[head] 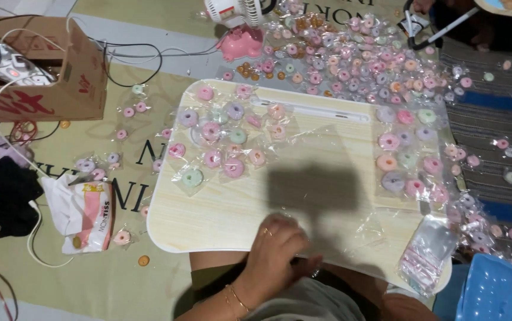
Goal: Packaging small colorful plastic items into clear bags on a portable table while sitting on the floor.
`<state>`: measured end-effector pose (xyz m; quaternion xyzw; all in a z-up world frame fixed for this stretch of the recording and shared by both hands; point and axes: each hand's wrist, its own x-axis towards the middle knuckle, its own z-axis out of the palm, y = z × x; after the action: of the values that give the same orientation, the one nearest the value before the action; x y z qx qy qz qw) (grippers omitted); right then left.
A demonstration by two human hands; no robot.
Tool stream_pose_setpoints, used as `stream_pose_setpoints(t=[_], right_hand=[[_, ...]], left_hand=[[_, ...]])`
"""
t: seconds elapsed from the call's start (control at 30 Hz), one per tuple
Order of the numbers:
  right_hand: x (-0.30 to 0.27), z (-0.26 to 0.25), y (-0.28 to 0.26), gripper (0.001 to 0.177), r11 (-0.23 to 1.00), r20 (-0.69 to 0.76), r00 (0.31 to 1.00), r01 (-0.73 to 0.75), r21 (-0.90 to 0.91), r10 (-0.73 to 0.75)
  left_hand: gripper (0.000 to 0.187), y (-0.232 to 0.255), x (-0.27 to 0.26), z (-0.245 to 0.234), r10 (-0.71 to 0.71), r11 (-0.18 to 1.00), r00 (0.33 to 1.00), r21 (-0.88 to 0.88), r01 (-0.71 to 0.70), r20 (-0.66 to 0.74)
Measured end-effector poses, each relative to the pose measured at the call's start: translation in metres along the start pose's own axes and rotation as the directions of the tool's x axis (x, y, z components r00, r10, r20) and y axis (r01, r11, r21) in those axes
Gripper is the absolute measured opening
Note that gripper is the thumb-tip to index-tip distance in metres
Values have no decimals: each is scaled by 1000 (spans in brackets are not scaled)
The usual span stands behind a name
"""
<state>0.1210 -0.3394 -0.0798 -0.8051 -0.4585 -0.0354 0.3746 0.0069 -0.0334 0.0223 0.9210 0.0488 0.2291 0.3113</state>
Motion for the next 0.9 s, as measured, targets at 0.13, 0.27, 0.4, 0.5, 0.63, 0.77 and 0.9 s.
stream_pose_setpoints(t=[0.13,0.27,0.4,0.5,0.63,0.77,0.9], right_hand=[[73,13,-66,36,940,114,987,-145,309,114],[77,-5,-88,41,944,139,959,-270,190,246],[103,-8,-102,29,951,98,979,-198,239,179],[123,-2,-114,24,945,9,995,-99,311,101],[126,19,-107,39,928,-120,993,42,370,3],[109,4,-110,35,884,-28,997,-48,465,69],[-37,81,135,41,920,721,674,-367,136,162]], left_hand=[[24,4,-33,-6,407,823,795,-198,-533,-450],[35,17,-5,-34,379,863,900,-269,-428,-216],[29,-14,-20,7,225,966,971,-116,-233,-78],[31,-2,-19,-14,312,930,934,-146,-337,-173],[31,12,-18,-32,488,837,817,-103,-538,-306],[28,2,-15,-12,371,916,893,-56,-397,-255],[27,1,-31,10,255,953,942,-112,-283,-217]])
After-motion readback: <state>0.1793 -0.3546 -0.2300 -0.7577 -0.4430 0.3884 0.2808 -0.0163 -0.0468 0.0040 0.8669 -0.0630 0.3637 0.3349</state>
